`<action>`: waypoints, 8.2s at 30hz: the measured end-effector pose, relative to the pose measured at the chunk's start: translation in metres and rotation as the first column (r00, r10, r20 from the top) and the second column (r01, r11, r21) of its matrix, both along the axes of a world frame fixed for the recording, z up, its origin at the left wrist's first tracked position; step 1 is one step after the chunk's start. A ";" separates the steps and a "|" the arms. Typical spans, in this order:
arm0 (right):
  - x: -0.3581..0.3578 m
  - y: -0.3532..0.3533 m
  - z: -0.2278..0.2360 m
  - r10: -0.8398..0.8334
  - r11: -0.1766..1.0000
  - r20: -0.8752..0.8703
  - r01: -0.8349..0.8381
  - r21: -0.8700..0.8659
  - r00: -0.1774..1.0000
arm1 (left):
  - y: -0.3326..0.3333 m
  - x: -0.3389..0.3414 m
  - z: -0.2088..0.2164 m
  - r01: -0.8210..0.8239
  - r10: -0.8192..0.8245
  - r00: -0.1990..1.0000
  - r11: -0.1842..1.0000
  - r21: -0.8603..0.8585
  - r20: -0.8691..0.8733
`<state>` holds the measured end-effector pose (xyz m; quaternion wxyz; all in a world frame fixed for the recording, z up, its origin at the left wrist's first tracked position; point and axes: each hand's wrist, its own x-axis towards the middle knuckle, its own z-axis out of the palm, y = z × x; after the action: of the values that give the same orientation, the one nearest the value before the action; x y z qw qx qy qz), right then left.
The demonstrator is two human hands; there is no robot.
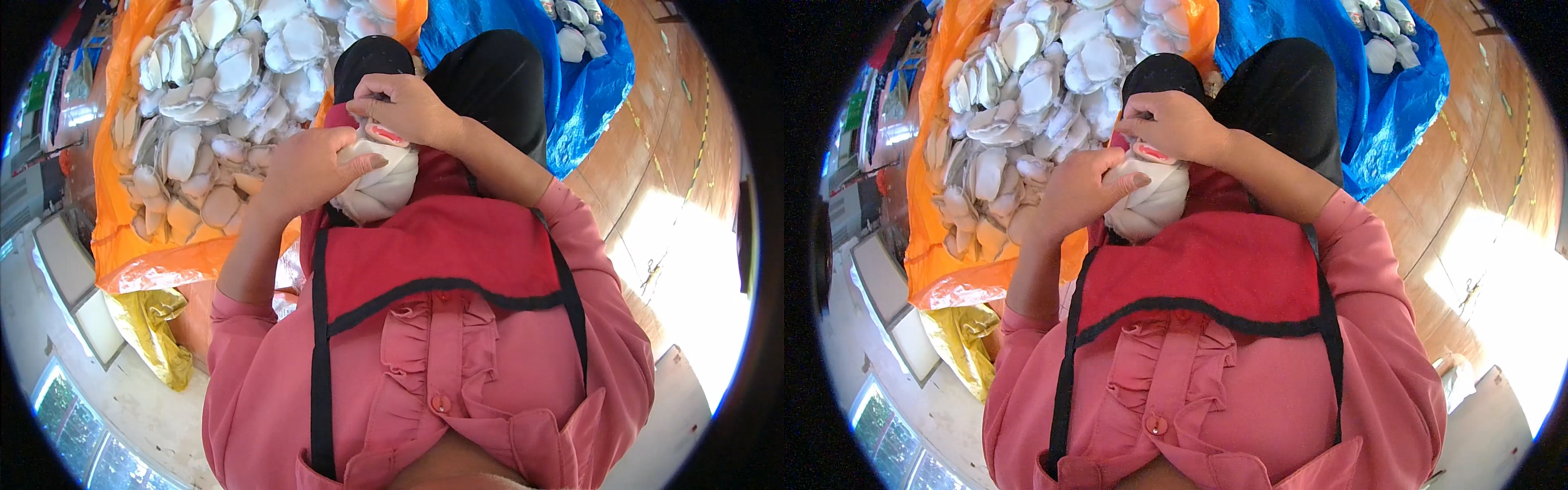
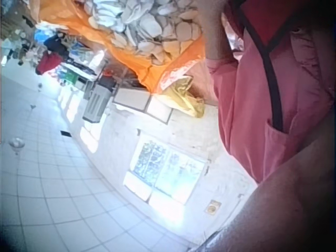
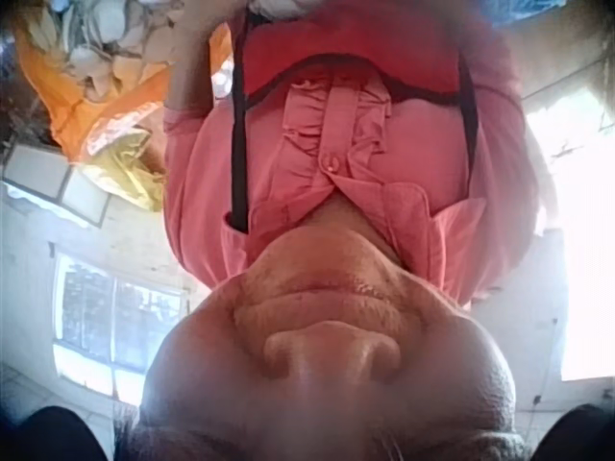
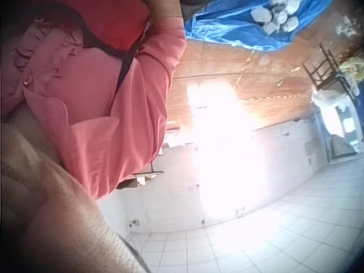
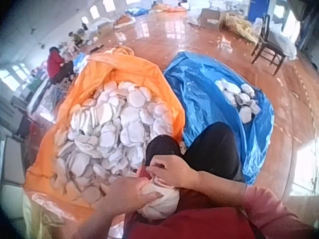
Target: The person sits on the floor and repeatedly stuffs white fabric pieces into a sock, compressing the bundle with both hands. The workspace includes large orange and blue sacks filled with similar white items.
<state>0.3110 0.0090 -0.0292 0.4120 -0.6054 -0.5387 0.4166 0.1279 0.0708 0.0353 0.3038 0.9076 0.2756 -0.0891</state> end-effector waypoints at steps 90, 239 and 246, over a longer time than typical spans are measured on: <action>-0.017 -0.015 -0.011 0.347 0.938 0.198 -0.338 -0.080 0.917 | -0.023 -0.040 -0.069 -0.462 0.611 0.768 0.737 -0.494 0.193; 0.011 -0.029 -0.013 0.033 0.924 -0.079 0.000 0.383 0.996 | -0.031 -0.008 -0.027 -0.124 0.038 0.838 0.985 0.123 0.544; 0.002 -0.018 -0.007 -0.131 0.987 -0.149 0.143 0.071 0.980 | -0.030 -0.006 -0.045 -0.211 0.134 0.854 0.973 0.099 0.503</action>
<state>0.3126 -0.0093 -0.0366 0.5018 -0.5923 -0.4812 0.4072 0.1222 0.0413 -0.0093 0.3016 0.8920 0.2753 0.1940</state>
